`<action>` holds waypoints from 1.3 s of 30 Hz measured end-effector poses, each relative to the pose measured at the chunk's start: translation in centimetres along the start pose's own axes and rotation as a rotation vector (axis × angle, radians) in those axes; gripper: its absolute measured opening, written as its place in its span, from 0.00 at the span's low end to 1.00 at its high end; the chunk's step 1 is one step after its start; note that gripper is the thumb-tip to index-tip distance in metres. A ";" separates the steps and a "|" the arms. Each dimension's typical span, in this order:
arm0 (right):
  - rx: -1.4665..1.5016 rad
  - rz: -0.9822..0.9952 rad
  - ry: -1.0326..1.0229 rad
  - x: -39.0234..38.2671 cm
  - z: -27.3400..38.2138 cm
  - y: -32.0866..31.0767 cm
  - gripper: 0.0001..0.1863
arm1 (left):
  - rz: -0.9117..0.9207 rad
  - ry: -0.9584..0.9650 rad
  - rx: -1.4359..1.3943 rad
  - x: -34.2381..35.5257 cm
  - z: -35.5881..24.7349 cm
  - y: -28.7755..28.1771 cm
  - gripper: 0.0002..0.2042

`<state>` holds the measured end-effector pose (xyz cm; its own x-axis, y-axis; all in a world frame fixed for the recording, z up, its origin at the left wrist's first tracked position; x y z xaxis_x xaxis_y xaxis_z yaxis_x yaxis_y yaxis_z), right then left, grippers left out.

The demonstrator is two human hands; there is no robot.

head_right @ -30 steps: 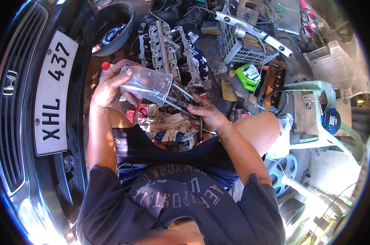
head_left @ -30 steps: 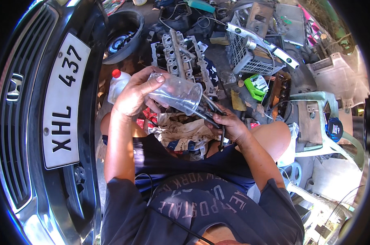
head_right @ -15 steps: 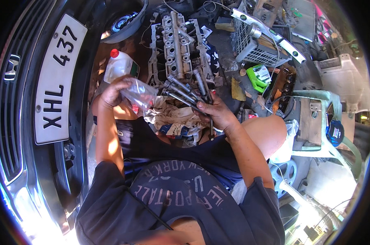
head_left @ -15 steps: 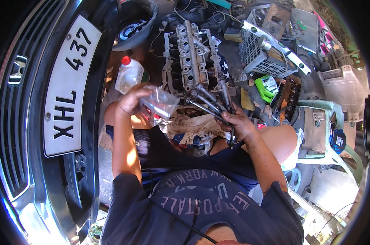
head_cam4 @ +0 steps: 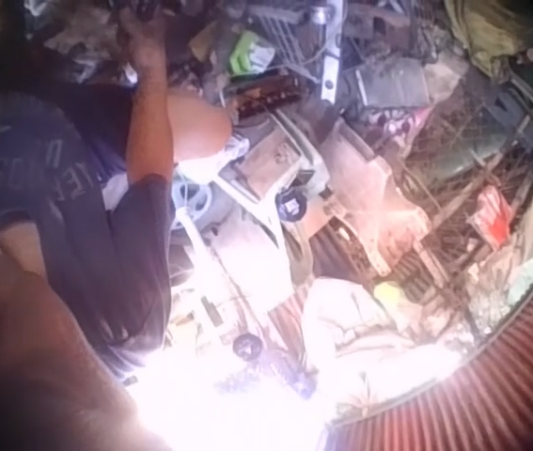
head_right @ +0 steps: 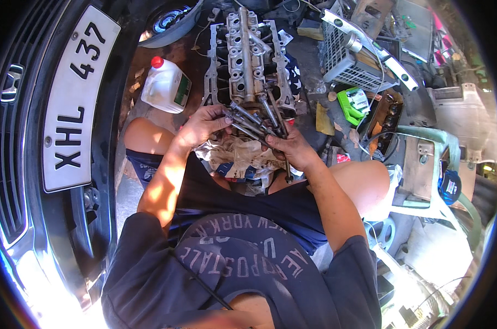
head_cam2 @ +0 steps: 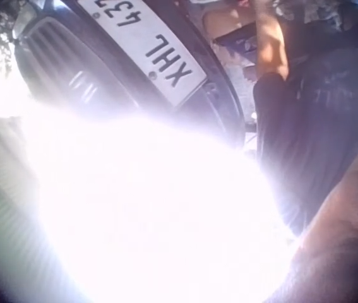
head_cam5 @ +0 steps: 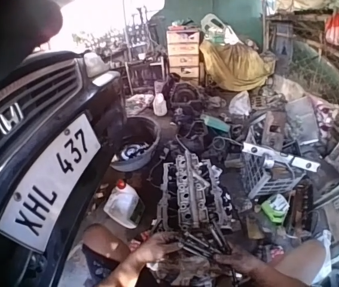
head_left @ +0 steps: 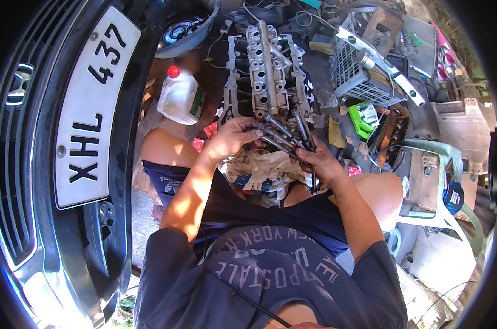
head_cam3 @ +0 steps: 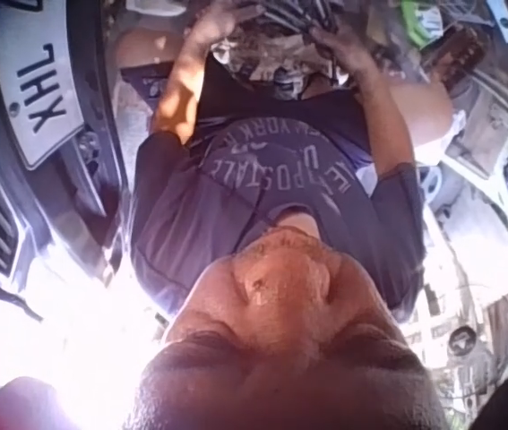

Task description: Inspecting, cleaning, and applying oil to an engine cylinder head during a repair process.

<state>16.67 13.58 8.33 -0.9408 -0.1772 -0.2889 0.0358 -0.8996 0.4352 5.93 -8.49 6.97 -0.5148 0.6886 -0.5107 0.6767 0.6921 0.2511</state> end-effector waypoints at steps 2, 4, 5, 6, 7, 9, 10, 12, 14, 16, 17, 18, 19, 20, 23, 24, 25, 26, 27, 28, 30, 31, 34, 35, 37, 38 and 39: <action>-0.088 -0.035 -0.028 0.3 -0.2 -0.4 0.19 | -0.006 0.052 -0.016 -0.5 -0.6 -0.6 0.09; -0.098 -0.109 -0.094 0.5 -0.8 -1.0 0.18 | -0.150 0.137 0.159 -1.6 -2.3 -1.7 0.08; -0.109 -0.109 -0.099 0.9 -0.6 -1.3 0.17 | -0.237 0.159 0.205 -2.2 -2.9 -2.6 0.07; -0.121 -0.109 -0.105 1.1 -0.5 -1.6 0.16 | -0.338 0.108 0.202 -2.5 -3.2 -3.7 0.08; -0.091 -0.128 -0.118 1.2 -0.5 -1.8 0.15 | -0.433 0.153 0.302 -2.3 -3.7 -4.3 0.08; -0.087 -0.156 -0.148 1.1 0.2 -1.6 0.14 | -0.526 0.203 0.396 -1.6 -4.9 -4.5 0.08; -0.080 -0.184 -0.178 1.1 0.5 -1.5 0.14 | -0.632 0.370 0.701 -1.2 -5.6 -3.9 0.08; -0.066 -0.176 -0.187 1.2 0.6 -1.4 0.14 | -0.740 0.536 1.012 -0.6 -6.3 -3.0 0.08; -0.029 -0.215 -0.179 1.1 1.1 -1.0 0.15 | -0.692 0.490 1.100 0.3 -6.2 -2.5 0.08; -0.028 -0.210 -0.200 1.0 1.5 -0.9 0.15 | -0.674 0.488 1.113 0.9 -6.2 -1.9 0.07; -0.027 -0.203 -0.220 1.0 1.7 -0.9 0.15 | -0.654 0.466 1.168 1.1 -6.2 -1.7 0.08; -0.025 -0.205 -0.220 0.9 1.8 -0.9 0.15 | -0.634 0.443 1.223 1.4 -6.2 -1.4 0.08; -0.009 -0.189 -0.231 0.9 1.9 -1.0 0.15 | -0.631 0.443 1.224 1.6 -6.2 -1.1 0.08; 0.007 -0.172 -0.241 0.9 1.9 -1.1 0.15 | -0.594 0.431 1.277 1.7 -6.4 -0.4 0.09; 0.022 -0.177 -0.257 0.9 2.3 -1.1 0.15 | -0.558 0.404 1.332 2.3 -6.5 0.8 0.11; 0.022 -0.175 -0.258 0.8 2.3 -1.1 0.15 | -0.561 0.391 1.334 2.4 -6.6 0.9 0.12; 0.027 -0.184 -0.267 0.8 2.4 -1.1 0.15 | -0.556 0.357 1.343 2.7 -6.7 0.4 0.14; 0.033 -0.199 -0.276 0.8 2.3 -1.1 0.15 | -0.551 0.357 1.344 3.1 -6.6 0.3 0.14; 0.036 -0.202 -0.276 0.8 2.5 -1.0 0.15 | -0.609 0.290 1.348 3.4 -6.6 0.1 0.15; 0.035 -0.212 -0.283 0.8 2.7 -0.9 0.15 | -0.667 0.223 1.351 3.6 -6.4 -0.1 0.17; 0.037 -0.217 -0.291 0.7 2.8 -0.9 0.15 | -0.620 0.138 1.408 4.0 -6.3 0.2 0.17; 0.044 -0.215 -0.293 0.7 2.7 -1.0 0.15 | -0.572 0.053 1.460 4.3 -6.1 0.5 0.17; 0.064 -0.203 -0.292 0.9 2.6 -1.2 0.15 | -0.557 0.041 1.589 5.3 -5.1 1.0 0.17; 0.077 -0.191 -0.283 0.9 2.6 -1.2 0.15 | -0.529 0.051 1.650 5.9 -4.2 0.5 0.15; 0.077 -0.195 -0.285 0.9 2.9 -1.0 0.15 | -0.492 0.098 1.651 6.8 -3.2 -0.3 0.14; 0.079 -0.201 -0.283 0.8 2.9 -0.9 0.16 | -0.451 0.143 1.650 6.9 -3.0 -0.3 0.13; 0.082 -0.204 -0.283 0.8 2.9 -0.9 0.16 | -0.447 0.143 1.653 6.9 -2.9 -0.4 0.13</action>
<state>14.92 15.39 10.20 -0.9823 0.1302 -0.1344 -0.1784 -0.8681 0.4633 0.51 -3.36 5.74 -0.7773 0.5948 -0.2049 0.2141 -0.0560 -0.9752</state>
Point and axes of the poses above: each hand's wrist, its own x-axis towards the middle knuckle, its own y-axis out of the palm, z = x × y, the point moved 2 cm from there along x, towards the middle knuckle, and after that the axes turned 11 degrees about -y, right-handed, at the moved point
